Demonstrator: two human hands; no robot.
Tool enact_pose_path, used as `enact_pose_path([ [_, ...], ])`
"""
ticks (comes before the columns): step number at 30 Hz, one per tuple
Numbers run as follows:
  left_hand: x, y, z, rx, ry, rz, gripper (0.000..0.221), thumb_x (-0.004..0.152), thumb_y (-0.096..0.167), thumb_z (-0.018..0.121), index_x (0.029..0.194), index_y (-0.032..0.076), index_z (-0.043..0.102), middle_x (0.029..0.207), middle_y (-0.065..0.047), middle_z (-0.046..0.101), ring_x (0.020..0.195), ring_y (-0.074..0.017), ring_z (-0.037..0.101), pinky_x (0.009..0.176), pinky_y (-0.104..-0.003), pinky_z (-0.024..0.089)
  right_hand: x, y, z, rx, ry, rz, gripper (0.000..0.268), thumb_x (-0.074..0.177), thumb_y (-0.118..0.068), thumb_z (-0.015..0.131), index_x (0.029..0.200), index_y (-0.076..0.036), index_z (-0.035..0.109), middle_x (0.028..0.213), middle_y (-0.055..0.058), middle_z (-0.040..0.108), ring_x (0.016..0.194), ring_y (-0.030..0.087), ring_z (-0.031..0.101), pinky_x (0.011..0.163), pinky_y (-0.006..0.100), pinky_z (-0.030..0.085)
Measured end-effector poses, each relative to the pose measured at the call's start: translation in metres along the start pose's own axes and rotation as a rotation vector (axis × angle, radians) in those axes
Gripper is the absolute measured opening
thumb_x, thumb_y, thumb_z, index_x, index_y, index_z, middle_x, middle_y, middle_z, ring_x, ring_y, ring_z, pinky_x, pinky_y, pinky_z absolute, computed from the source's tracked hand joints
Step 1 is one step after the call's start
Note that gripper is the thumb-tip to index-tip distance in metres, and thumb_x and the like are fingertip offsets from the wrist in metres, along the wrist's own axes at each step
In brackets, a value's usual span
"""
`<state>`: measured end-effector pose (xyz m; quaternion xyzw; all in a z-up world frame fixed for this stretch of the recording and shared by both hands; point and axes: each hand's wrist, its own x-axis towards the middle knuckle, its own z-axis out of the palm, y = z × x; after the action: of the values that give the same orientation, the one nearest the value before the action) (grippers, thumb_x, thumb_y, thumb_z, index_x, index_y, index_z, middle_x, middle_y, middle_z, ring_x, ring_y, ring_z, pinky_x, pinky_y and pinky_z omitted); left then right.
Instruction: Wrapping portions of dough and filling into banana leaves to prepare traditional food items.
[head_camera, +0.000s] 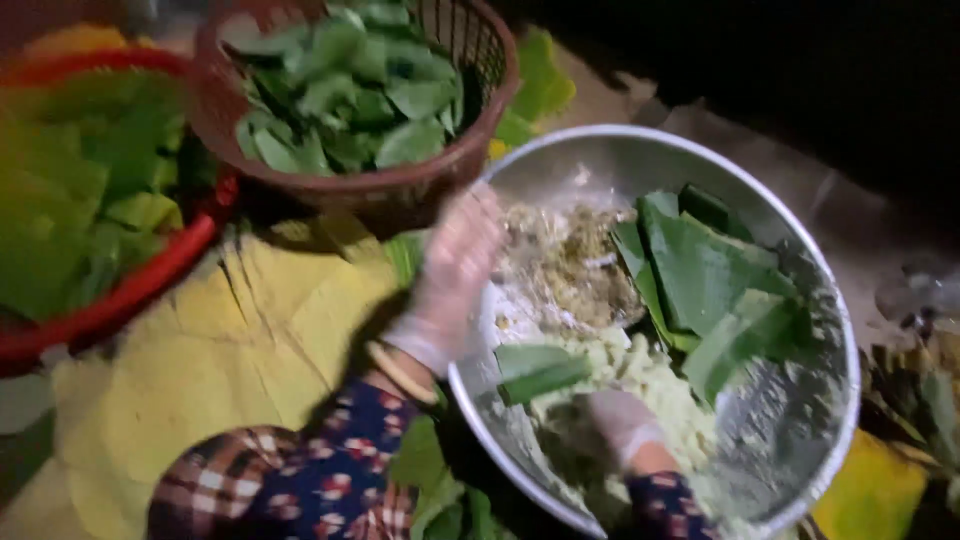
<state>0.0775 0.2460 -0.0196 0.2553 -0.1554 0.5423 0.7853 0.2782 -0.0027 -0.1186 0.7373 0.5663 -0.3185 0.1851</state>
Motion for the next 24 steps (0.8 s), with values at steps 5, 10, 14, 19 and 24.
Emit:
enact_pose_path([
  [5, -0.131, -0.073, 0.05, 0.865, 0.555, -0.707, 0.035, 0.093, 0.031, 0.06, 0.124, 0.015, 0.064, 0.119, -0.004, 0.069, 0.108, -0.0214, 0.067, 0.1, -0.041, 0.054, -0.061, -0.033, 0.02, 0.05, 0.137, -0.028, 0.021, 0.087, -0.045, 0.066, 0.099, -0.031, 0.076, 0.08, -0.001, 0.075, 0.069, 0.023, 0.069, 0.069, 0.037, 0.057],
  [10, -0.135, -0.065, 0.078, 0.701, 0.615, -0.698, 0.027, 0.093, 0.006, 0.06, 0.118, 0.01, 0.068, 0.115, -0.007, 0.072, 0.104, -0.0192, 0.068, 0.097, -0.035, 0.058, -0.115, -0.038, -0.001, 0.35, 0.07, 0.058, 0.031, 0.093, -0.05, 0.063, 0.089, -0.023, 0.078, 0.074, -0.002, 0.078, 0.064, 0.018, 0.068, 0.069, 0.028, 0.058],
  [14, -0.129, -0.056, 0.087, 0.631, 0.71, -0.756, 0.025, 0.09, 0.02, 0.063, 0.113, 0.018, 0.071, 0.113, -0.002, 0.076, 0.097, -0.0188, 0.07, 0.094, -0.043, 0.052, -0.135, -0.024, -0.007, 0.468, 0.339, -0.073, 0.023, 0.086, -0.029, 0.067, 0.099, -0.028, 0.085, 0.09, -0.007, 0.09, 0.077, 0.009, 0.086, 0.079, 0.023, 0.072],
  [19, -0.132, -0.055, 0.086, 0.517, 0.708, -0.718, 0.033, 0.086, 0.027, 0.068, 0.117, 0.016, 0.07, 0.112, -0.004, 0.075, 0.098, -0.0184, 0.069, 0.094, -0.043, 0.05, -0.147, -0.018, -0.025, 0.423, -0.034, 0.102, 0.043, 0.091, -0.048, 0.063, 0.129, -0.028, 0.071, 0.12, -0.007, 0.082, 0.103, 0.01, 0.081, 0.094, 0.025, 0.065],
  [24, -0.131, -0.057, 0.1, 0.455, 0.77, -0.78, 0.029, 0.087, 0.021, 0.068, 0.114, 0.012, 0.07, 0.11, -0.005, 0.073, 0.095, -0.0207, 0.068, 0.092, -0.041, 0.05, -0.14, -0.042, 0.008, 0.644, 0.189, 0.03, 0.021, 0.086, -0.037, 0.074, 0.095, -0.021, 0.083, 0.085, -0.004, 0.089, 0.076, 0.008, 0.086, 0.076, 0.022, 0.071],
])
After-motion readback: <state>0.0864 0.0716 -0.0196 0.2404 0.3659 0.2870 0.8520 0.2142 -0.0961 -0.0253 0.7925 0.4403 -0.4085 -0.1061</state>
